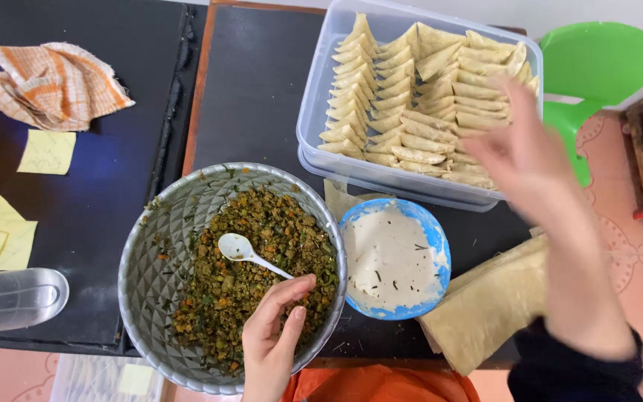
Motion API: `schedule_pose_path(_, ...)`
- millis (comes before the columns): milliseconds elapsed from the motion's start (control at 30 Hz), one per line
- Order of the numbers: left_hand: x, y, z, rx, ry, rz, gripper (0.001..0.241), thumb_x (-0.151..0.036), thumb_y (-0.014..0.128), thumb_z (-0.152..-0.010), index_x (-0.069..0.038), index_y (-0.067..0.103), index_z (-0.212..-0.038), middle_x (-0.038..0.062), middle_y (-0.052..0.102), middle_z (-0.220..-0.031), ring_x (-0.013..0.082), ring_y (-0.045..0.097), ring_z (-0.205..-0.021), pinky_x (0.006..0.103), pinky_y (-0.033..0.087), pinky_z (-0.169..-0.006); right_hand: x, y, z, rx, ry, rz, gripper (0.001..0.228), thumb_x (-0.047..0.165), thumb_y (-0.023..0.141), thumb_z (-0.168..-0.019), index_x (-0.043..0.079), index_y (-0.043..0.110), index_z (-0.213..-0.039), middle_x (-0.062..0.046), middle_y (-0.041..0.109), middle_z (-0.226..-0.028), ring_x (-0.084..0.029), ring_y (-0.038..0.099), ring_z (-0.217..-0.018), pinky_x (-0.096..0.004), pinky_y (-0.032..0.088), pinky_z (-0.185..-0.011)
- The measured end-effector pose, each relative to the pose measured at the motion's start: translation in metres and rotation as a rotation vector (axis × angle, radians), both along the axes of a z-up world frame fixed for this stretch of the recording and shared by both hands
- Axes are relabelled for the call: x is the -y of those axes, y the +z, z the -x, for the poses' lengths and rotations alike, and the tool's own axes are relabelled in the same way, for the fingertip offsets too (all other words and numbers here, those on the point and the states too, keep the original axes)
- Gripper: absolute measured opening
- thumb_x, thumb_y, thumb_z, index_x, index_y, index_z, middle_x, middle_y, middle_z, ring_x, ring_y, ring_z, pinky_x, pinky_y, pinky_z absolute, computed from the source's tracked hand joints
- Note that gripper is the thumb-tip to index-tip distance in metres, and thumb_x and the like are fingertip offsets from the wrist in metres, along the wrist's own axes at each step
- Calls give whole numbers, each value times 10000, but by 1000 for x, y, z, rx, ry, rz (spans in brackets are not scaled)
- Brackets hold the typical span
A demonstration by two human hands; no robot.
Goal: Folding, filling, and sealing samosas using wrappers and a spoon
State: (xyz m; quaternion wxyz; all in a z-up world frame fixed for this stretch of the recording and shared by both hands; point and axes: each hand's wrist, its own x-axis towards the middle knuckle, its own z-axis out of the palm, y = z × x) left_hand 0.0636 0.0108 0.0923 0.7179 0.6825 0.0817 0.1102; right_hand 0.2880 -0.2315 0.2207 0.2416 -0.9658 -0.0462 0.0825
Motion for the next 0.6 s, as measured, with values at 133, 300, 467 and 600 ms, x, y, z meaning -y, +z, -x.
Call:
schedule_pose_path(133,5,9,-4,60,-73,-164,274,-154,566,-1004,-33,708,-1205,134,755,-1208,259,714,-1139,371,538,-1018,28,-61,120,-635,-261,112,984,215,606,-841,422,183,-1705,-60,806,-872,-208,758,-834,-302,495,-857)
schedule_pose_path(300,41,27,-11,321,-496,-322,282,-198,526,-1056,8,654,-1198,183,712,-1202,333,730,-1094,427,588,-983,82,-157,224,-103,-39,85,807,491,725,-822,156,468,-1510,-46,667,-1391,-211,653,-1232,-375,497,-998)
schedule_pose_path(467,95,-1,-9,457,-703,-478,203,-27,590,-1022,80,635,-1189,219,662,-1158,379,653,-1045,451,559,-939,80,-152,234,-74,-144,-84,748,340,788,-822,115,486,-1468,-43,722,-1197,-213,672,-1112,-360,566,-769)
schedule_pose_path(600,121,-43,-6,638,-432,-725,109,-80,686,-921,-23,758,-979,126,680,-902,331,674,-761,394,593,-696,89,-173,234,395,44,60,660,458,786,-845,165,597,-1406,59,748,-1014,-130,719,-954,-302,601,-854)
